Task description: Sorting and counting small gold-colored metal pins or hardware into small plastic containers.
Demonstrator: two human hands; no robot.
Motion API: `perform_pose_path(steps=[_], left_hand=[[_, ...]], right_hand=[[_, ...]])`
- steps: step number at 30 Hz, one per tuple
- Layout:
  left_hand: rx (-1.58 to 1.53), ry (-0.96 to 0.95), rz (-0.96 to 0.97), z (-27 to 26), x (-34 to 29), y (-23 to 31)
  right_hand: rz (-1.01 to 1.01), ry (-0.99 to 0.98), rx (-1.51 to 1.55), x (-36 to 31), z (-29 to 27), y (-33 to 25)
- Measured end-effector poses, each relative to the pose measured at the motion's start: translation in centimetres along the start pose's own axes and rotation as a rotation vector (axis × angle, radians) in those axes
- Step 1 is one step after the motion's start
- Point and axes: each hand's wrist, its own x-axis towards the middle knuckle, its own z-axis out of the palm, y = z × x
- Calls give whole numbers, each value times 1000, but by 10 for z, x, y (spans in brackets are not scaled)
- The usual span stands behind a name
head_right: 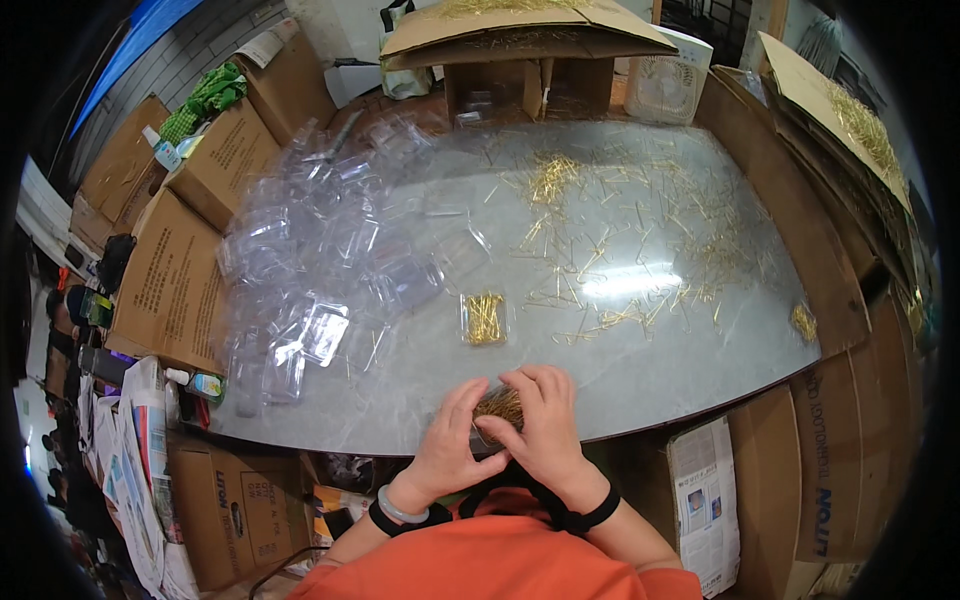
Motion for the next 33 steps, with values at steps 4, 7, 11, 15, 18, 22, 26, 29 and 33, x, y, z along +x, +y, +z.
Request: perform_pose_path(steps=[4, 7, 11, 15, 18, 22, 26, 29, 33], left_hand=[[77, -8, 4, 1, 2, 4], [109, -3, 9, 6, 2, 1], [133, -17, 18, 5, 0, 0], [32, -18, -6, 2, 1, 1], [-23, -61, -32, -3, 0, -1], [-141, -151, -34, -15, 2, -6], [-432, -150, -30, -19, 0, -14], [-654, -149, -56, -17, -1, -17], [-929, -109, -119, -15, 0, -21]], right_hand=[[-48, -37, -4, -6, -18, 8], [-88, -162, -64, -16, -23, 3], [-101, -108, -54, -19, -24, 3], [-172, -48, -113, -29, -22, 3], [-228, -162, -355, -33, -21, -2], [-210, -272, -502, -27, -20, -3], [-155, -270, -344, -24, -21, -10], [-81, -119, -342, -23, -8, -17], [-64, 11, -332, -17, 6, -19]])
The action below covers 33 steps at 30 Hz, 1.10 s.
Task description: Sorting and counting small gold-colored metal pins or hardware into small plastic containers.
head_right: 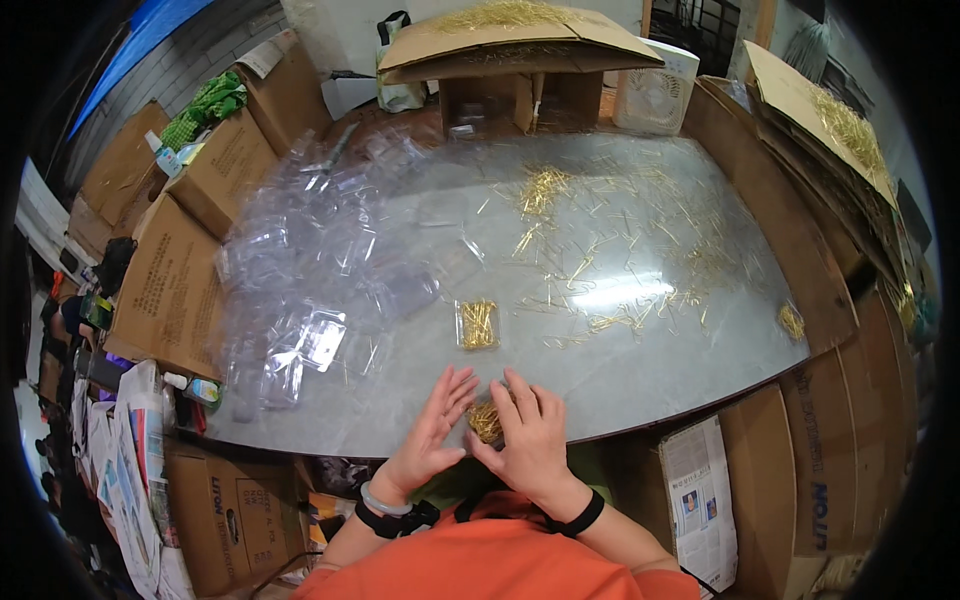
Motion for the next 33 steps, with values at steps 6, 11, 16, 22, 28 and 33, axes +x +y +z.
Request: perform_pose_path(steps=[6, 11, 16, 22, 28, 33], left_hand=[[-36, 192, 34, -1, -6, -11], [333, 192, 63, 4, -5, -4], [821, 158, 124, 13, -1, 0], [1069, 116, 131, 31, 8, 5], [1032, 70, 110, 28, 7, 1], [975, 22, 92, 29, 5, 6]], right_hand=[[-4, -41, -143, 10, -4, 3], [39, -40, -169, 6, -3, -4], [58, -228, 141, 10, -17, 2], [37, -163, 348, -8, -18, 34], [-8, -83, 287, -11, -18, 22], [176, 30, 310, 1, -13, 24]])
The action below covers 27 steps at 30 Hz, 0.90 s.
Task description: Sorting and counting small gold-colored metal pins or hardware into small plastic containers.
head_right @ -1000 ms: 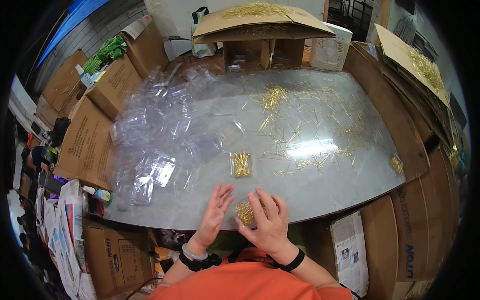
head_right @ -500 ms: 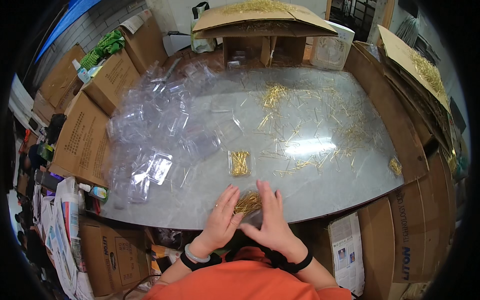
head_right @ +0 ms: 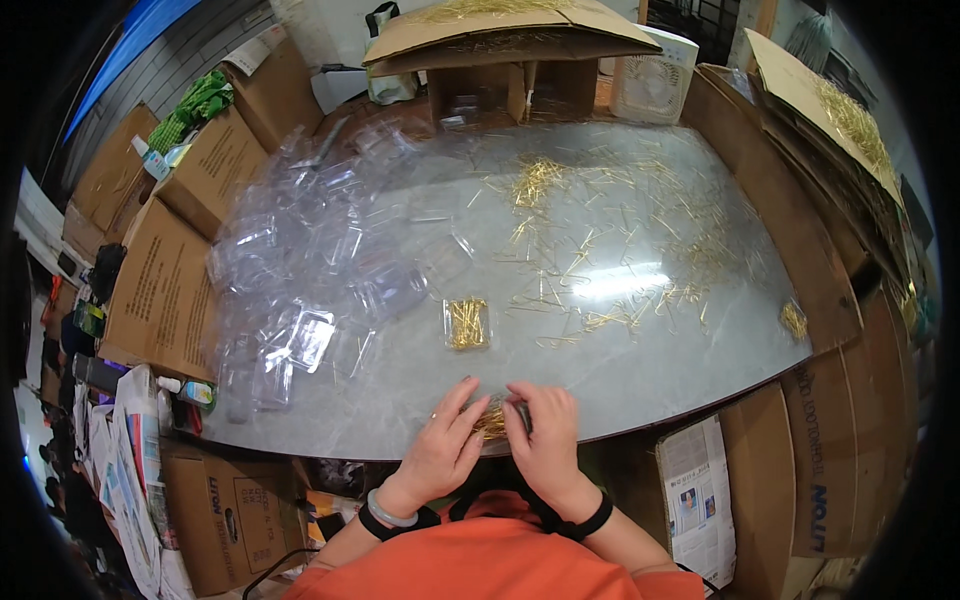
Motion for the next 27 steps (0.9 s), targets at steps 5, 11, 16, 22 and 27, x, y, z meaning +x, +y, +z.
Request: perform_pose_path(steps=[5, 11, 16, 22, 27], left_hand=[[77, -11, 87, -2, 1, -1], [117, 15, 93, 0, -1, 0], [43, 23, 54, 1, -1, -6], [-425, 96, -55, -8, -9, -20], [-788, 110, -99, -4, -12, -23]], right_hand=[[6, 57, -4, 9, 7, -5], [124, -30, 277, -2, -5, 5], [-323, -221, -251, -8, -9, 4], [-305, -299, -396, 0, -14, -16], [-303, -215, -269, -7, 9, -9]])
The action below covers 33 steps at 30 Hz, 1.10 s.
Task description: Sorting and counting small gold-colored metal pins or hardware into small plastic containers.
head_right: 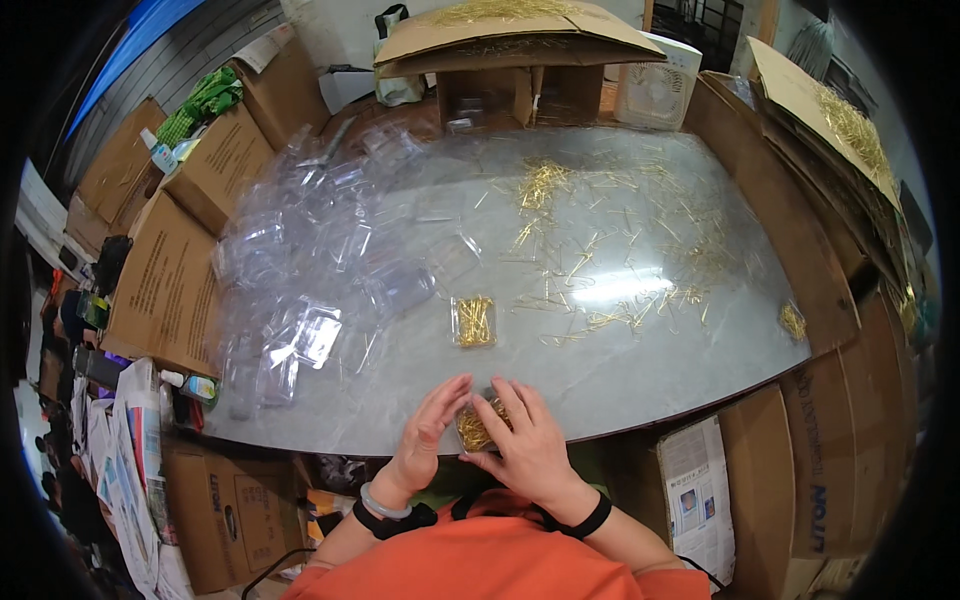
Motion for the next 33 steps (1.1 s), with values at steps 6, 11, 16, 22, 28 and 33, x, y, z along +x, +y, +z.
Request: perform_pose_path(steps=[6, 11, 16, 22, 28, 33], left_hand=[[-97, 18, -16, -1, 0, 1], [353, 19, 36, 0, 3, 9], [924, -154, 188, 16, 7, 11], [939, -277, 101, 28, 17, 21], [971, -167, 136, 19, 5, 9], [1003, -184, 156, 27, 10, 9]], right_hand=[[78, 194, 51, -2, -5, -6], [224, 49, -322, -2, -9, -7], [178, -67, -265, -5, -6, 1], [133, -45, -304, -14, -13, 14], [566, -1, -530, -45, -64, 69], [919, 91, -825, -102, -131, 203]])
